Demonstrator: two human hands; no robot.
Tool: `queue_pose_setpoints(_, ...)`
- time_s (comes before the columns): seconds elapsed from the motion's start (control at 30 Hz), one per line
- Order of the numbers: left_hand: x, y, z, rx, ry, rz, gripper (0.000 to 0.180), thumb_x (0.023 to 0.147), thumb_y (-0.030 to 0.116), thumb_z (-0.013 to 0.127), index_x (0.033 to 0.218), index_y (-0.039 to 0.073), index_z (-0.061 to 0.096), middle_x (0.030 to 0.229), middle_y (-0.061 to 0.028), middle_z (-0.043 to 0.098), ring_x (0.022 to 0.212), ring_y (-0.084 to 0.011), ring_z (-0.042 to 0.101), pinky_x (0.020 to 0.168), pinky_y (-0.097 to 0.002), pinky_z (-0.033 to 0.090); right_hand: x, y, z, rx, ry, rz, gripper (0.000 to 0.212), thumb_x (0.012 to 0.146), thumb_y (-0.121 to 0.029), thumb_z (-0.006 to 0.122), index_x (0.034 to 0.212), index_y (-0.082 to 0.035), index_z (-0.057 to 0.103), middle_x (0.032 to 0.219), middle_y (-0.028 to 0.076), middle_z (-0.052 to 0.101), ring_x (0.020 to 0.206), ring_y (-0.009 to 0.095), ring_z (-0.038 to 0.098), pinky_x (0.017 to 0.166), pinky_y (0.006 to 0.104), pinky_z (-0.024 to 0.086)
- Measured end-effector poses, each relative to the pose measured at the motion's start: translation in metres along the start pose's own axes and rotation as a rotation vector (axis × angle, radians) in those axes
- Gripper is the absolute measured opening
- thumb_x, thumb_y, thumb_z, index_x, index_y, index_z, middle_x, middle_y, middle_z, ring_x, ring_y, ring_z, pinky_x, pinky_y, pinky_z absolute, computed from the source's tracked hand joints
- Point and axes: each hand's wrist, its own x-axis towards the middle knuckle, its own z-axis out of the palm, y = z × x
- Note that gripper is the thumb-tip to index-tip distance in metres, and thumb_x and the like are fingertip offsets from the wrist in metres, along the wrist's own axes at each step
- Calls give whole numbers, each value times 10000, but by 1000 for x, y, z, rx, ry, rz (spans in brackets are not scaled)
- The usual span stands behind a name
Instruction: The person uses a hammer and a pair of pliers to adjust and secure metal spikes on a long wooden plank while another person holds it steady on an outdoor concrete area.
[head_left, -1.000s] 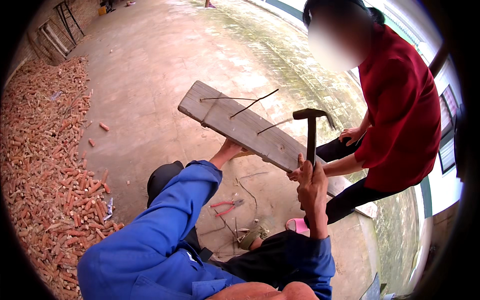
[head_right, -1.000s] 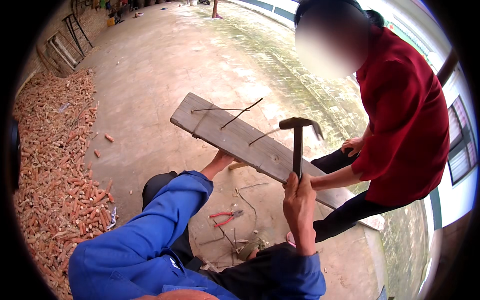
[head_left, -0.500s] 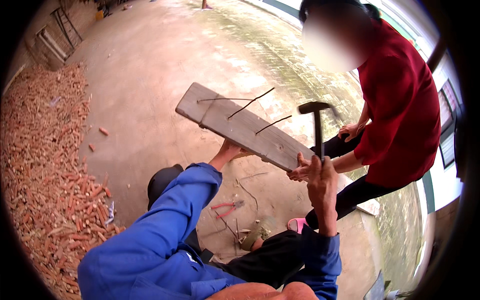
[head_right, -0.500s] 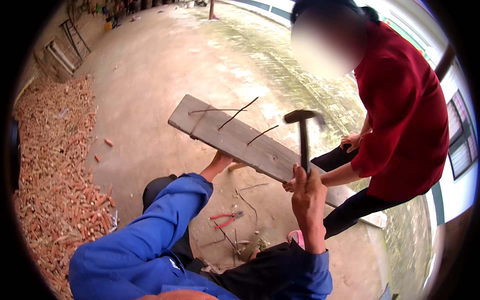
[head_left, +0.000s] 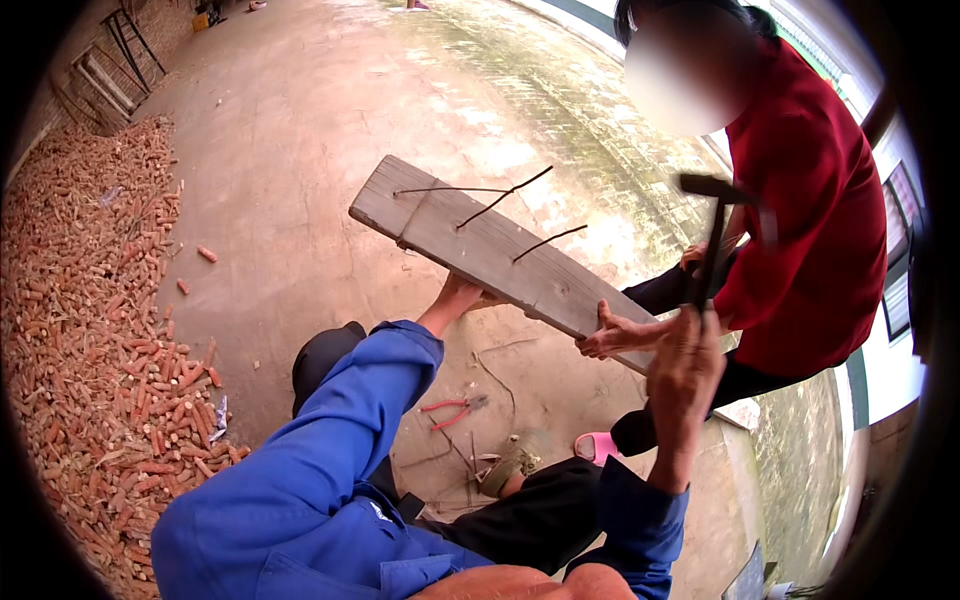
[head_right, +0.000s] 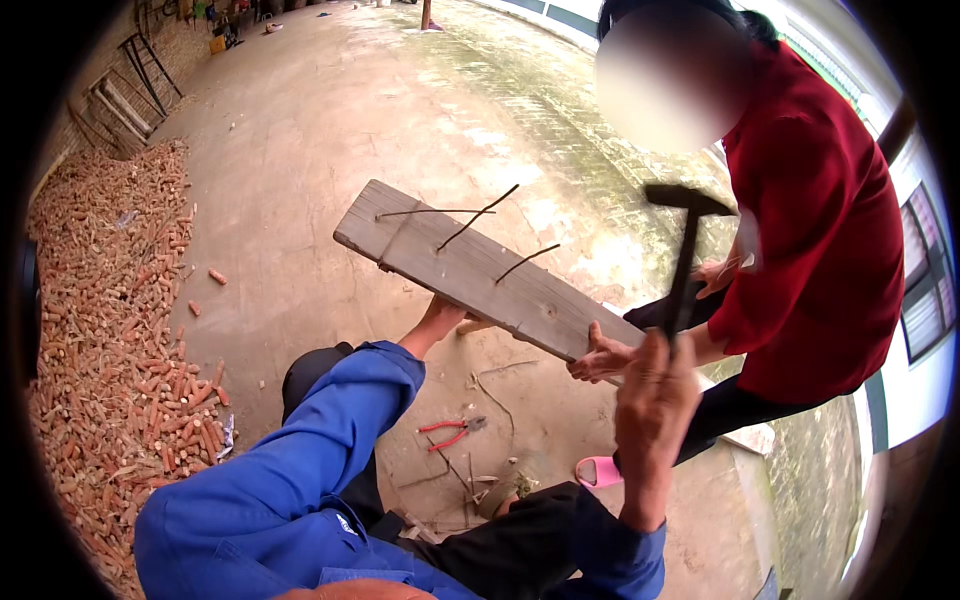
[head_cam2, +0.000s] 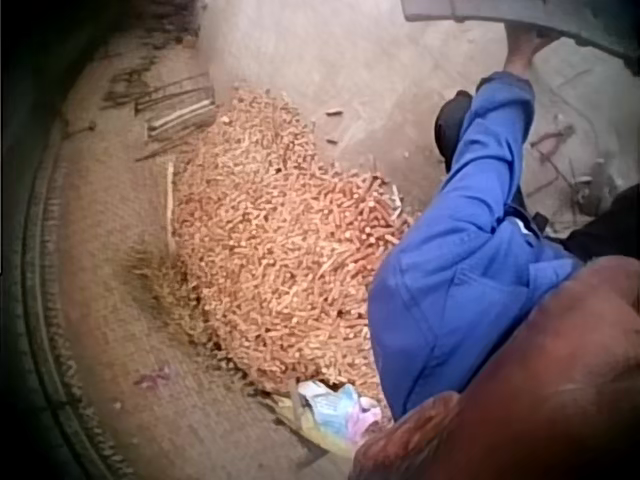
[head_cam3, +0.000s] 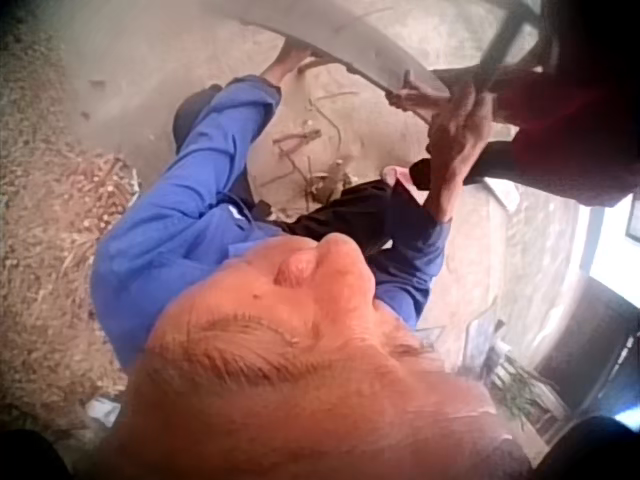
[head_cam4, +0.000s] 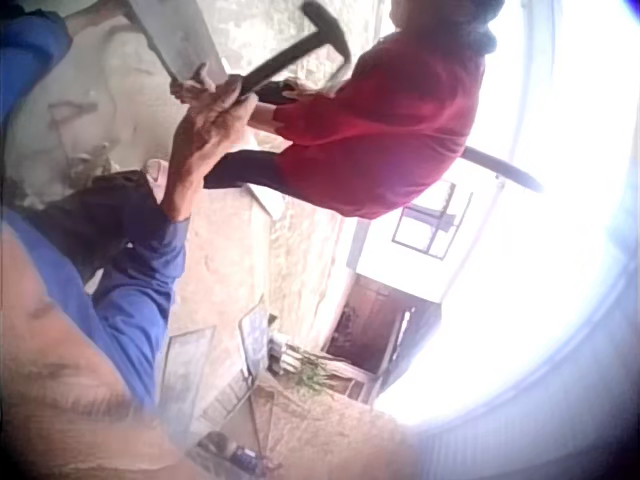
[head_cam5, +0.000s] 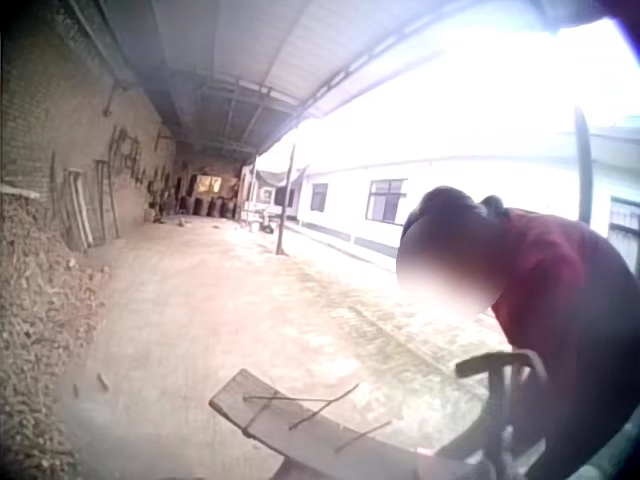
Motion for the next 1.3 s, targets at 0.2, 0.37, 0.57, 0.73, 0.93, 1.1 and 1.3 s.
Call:
queue_pose_setpoints(0.2, 1, 10, 6, -235, -33, -112, 356, 907, 188, 575, 1203, 13, 480, 1038, -96, 609, 813, -174, 638, 607, -315, 565, -14, 68, 34, -359, -31, -452, 238, 997, -208, 422, 938, 7, 507, 683, 71, 594, 545, 168, 546, 509, 307, 460)
queue_pose_setpoints(0.37, -7, 15, 9, -283, -18, -64, 383, 910, 201, 580, 1222, 7, 473, 1071, -107, 595, 904, -194, 629, 652, -331, 572, -35, 43, 39, -40, -249, 259, 278, 977, -227, 476, 1067, 23, 559, 756, 141, 641, 639, 194, 600, 591, 331, 458)
queue_pose_setpoints(0.57, -6, 5, -1, -231, 4, -42, 317, 910, 155, 579, 1151, -30, 489, 1028, -135, 606, 876, -228, 652, 716, -354, 576, -57, 38, 38, 447, -204, 652, 287, 983, -329, 475, 911, -52, 490, 522, -39, 371, 382, 64, 372, 352, 233, 289)
queue_pose_setpoints(0.73, 1, 0, 5, -415, -127, -168, 278, 915, 92, 531, 1167, -17, 492, 1030, -150, 620, 909, -266, 656, 724, -379, 585, -90, 68, 48, 553, -198, 788, 300, 972, -356, 488, 894, -67, 466, 524, -38, 374, 381, 69, 377, 348, 238, 301)
queue_pose_setpoints(0.93, 4, -29, -3, -491, -76, -168, 274, 922, 109, 510, 1181, 18, 492, 1070, -141, 620, 901, -262, 659, 718, -392, 591, -104, 74, 63, 542, -343, 806, 306, 964, -360, 495, 897, -63, 470, 553, -15, 395, 377, 88, 372, 339, 258, 319)
queue_pose_setpoints(1.1, 0, -15, 3, -374, -73, -271, 249, 937, 194, 498, 1133, 41, 510, 970, -129, 650, 778, -220, 671, 665, -355, 584, -106, 74, 65, 622, -376, 934, 295, 959, -343, 498, 924, -52, 461, 585, -5, 418, 386, 91, 383, 345, 261, 335)
queue_pose_setpoints(1.3, -15, 44, -5, 306, -365, -705, 280, 926, 258, 486, 963, 7, 604, 768, -110, 676, 571, -190, 640, 489, -307, 522, -102, 79, 74, 628, -378, 965, 270, 962, -309, 483, 933, -41, 459, 615, 9, 434, 409, 94, 407, 349, 261, 343)
